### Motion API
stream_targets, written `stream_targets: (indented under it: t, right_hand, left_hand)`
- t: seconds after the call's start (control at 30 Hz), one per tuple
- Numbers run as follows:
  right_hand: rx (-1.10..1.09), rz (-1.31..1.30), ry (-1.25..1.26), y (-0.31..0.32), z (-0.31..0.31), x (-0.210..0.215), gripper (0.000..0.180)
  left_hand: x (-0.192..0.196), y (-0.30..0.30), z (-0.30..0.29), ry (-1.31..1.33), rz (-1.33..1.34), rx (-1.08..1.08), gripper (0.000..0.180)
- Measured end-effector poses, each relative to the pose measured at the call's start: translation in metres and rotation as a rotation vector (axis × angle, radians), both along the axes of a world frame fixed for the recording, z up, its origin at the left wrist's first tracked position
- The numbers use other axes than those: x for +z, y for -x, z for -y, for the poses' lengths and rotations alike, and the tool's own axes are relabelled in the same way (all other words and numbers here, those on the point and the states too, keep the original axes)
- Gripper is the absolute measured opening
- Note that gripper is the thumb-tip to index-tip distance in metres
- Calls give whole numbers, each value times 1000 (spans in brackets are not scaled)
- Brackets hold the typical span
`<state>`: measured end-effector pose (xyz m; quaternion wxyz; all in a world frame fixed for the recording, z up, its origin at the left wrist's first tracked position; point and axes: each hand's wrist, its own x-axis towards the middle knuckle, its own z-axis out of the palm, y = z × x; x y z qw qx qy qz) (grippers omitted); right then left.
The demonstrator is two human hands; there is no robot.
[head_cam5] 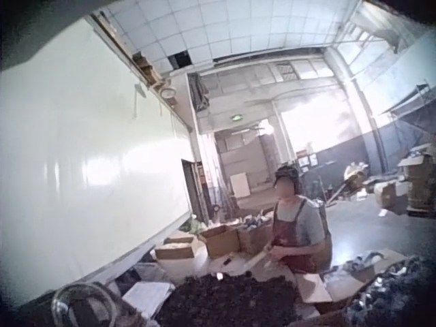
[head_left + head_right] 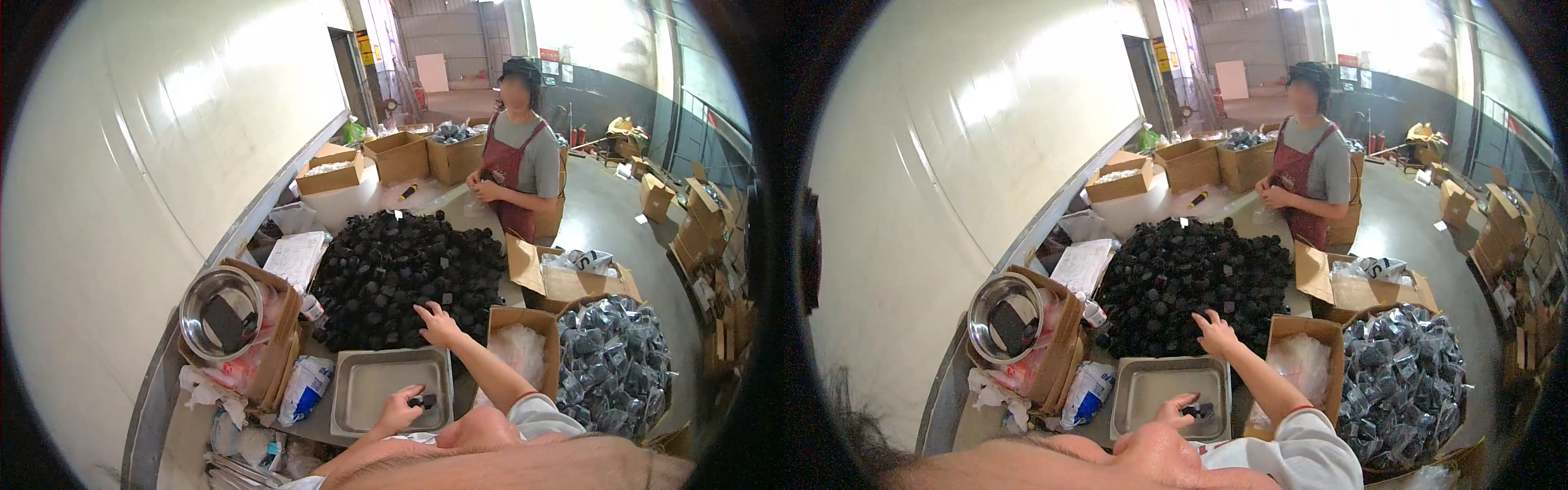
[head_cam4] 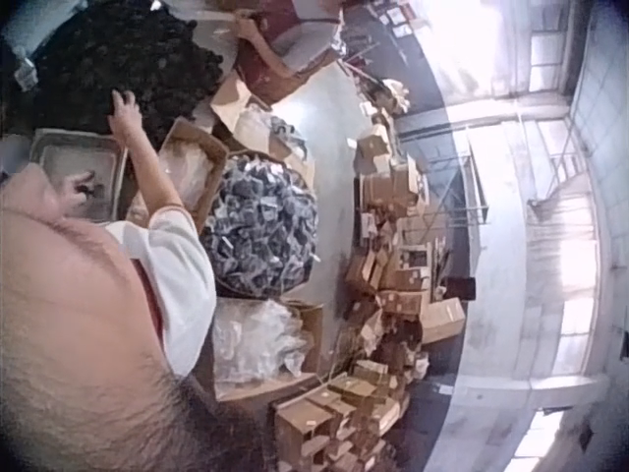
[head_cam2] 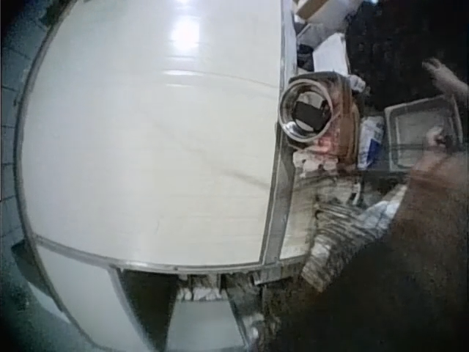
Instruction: The recorder is shown placing black plastic components into small clear plastic bags at a workstation.
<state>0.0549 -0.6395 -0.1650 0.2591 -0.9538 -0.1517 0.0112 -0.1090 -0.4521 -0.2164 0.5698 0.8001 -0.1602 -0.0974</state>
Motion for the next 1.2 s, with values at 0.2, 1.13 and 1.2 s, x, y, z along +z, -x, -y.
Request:
stream_targets:
  t: [0.2,1.13,1.2]
  right_hand:
    - [-73,-108,47,-48,-13,-26,42]
    - [-90,-381,-1587,-21,26,53,27]
    - [120,-511,-1757,9,30,75,26]
  left_hand:
    - [12,11,-3,35,-91,88,55]
    - [116,-34,-35,140,267,410,54]
    - [132,-41,-28,138,208,407,55]
